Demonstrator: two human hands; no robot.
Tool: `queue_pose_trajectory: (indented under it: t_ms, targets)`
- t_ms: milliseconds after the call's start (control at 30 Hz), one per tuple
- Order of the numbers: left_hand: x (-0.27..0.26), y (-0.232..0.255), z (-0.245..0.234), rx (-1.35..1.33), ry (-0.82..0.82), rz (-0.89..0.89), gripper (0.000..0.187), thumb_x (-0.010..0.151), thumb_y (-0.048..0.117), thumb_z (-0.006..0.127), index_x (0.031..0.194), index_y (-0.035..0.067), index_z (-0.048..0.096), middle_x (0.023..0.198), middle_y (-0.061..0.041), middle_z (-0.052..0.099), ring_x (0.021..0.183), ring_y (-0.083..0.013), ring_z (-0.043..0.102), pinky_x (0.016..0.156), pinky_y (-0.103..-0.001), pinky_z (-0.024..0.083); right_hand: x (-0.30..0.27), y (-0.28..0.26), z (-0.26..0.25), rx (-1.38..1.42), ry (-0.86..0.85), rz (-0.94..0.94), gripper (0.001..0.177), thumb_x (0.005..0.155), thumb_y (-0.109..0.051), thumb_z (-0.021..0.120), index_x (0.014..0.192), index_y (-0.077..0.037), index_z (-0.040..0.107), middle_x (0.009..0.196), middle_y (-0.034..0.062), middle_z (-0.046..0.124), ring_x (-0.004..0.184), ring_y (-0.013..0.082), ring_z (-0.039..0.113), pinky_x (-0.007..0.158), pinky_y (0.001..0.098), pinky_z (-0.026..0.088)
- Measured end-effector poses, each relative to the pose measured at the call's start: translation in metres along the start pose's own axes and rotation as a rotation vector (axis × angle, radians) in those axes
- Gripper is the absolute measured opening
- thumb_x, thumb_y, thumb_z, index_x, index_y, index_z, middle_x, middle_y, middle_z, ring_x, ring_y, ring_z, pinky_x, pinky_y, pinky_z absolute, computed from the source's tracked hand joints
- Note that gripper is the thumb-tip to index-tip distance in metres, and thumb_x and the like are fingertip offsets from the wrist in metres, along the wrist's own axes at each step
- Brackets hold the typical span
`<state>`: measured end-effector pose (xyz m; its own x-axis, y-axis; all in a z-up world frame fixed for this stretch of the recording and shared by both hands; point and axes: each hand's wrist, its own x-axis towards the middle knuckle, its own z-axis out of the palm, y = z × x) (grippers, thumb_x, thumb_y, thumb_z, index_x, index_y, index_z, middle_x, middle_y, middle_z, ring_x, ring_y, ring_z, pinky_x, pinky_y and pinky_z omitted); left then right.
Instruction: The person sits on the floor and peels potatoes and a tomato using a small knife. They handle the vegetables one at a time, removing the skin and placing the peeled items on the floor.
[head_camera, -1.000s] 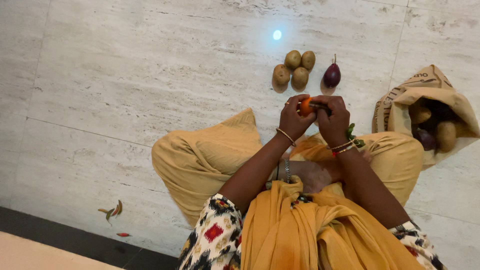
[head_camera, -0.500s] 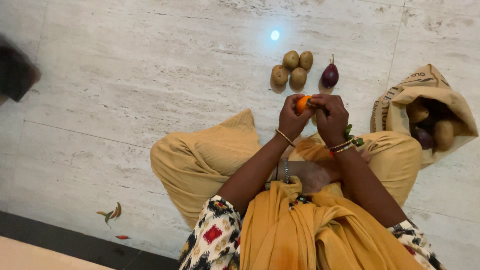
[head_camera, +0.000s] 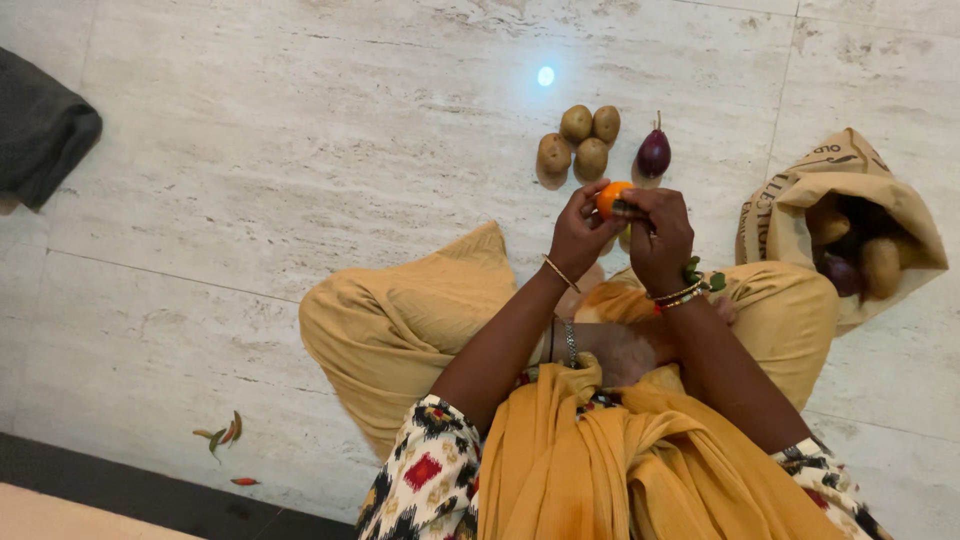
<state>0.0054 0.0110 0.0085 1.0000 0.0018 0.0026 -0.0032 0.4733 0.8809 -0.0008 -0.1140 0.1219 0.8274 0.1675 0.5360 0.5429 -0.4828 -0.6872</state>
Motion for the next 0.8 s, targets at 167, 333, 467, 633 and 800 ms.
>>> queue_pose_trajectory:
  t_ms: [167, 333, 467, 633, 800]
  targets:
    - [0.001, 0.016, 0.0, -0.091, -0.057, -0.074, 0.069, 0.092, 0.016, 0.077, 0.15, -0.001, 0.043, 0.131, -0.018, 0.061, 0.116, -0.0215, 0.065, 0.095, -0.034, 0.061, -0.005, 0.018, -0.003, 0.096, 0.045, 0.108, 0.025, 0.092, 0.014, 0.058, 0.105, -0.002, 0.072, 0.114, 0.0134, 0.065, 0.105, 0.0221, 0.067, 0.09, 0.0306, 0.058]
    - [-0.002, 0.012, 0.007, -0.053, -0.143, -0.191, 0.064, 0.096, 0.02, 0.072, 0.148, -0.003, 0.042, 0.126, -0.021, 0.063, 0.103, -0.0249, 0.072, 0.085, -0.036, 0.064, -0.007, 0.037, -0.005, 0.194, 0.05, 0.224, 0.026, 0.092, 0.015, 0.054, 0.105, -0.001, 0.07, 0.114, 0.0104, 0.067, 0.103, 0.018, 0.067, 0.092, 0.0275, 0.057]
    - [0.0, 0.012, 0.005, -0.08, -0.121, -0.205, 0.061, 0.099, 0.023, 0.068, 0.148, -0.004, 0.043, 0.125, -0.022, 0.063, 0.1, -0.0271, 0.073, 0.085, -0.039, 0.065, -0.009, 0.029, -0.008, 0.231, 0.021, 0.2, 0.027, 0.094, 0.015, 0.055, 0.112, 0.0, 0.069, 0.116, 0.0097, 0.066, 0.104, 0.0168, 0.067, 0.092, 0.0273, 0.056]
    - [0.001, 0.019, 0.0, -0.211, -0.099, -0.192, 0.056, 0.104, 0.03, 0.062, 0.145, -0.003, 0.046, 0.125, -0.02, 0.064, 0.103, -0.027, 0.073, 0.087, -0.04, 0.064, -0.008, 0.02, -0.011, 0.322, -0.001, 0.211, 0.026, 0.094, 0.015, 0.056, 0.11, -0.001, 0.069, 0.116, 0.0094, 0.066, 0.105, 0.0155, 0.066, 0.092, 0.0267, 0.056]
    - [0.005, 0.013, -0.003, -0.311, -0.14, -0.282, 0.054, 0.108, 0.038, 0.056, 0.144, -0.002, 0.05, 0.117, -0.019, 0.066, 0.091, -0.0259, 0.072, 0.08, -0.038, 0.063, -0.002, 0.031, -0.012, 0.241, 0.036, 0.185, 0.021, 0.094, 0.014, 0.061, 0.106, 0.0, 0.071, 0.115, 0.0103, 0.067, 0.106, 0.0174, 0.067, 0.093, 0.028, 0.056]
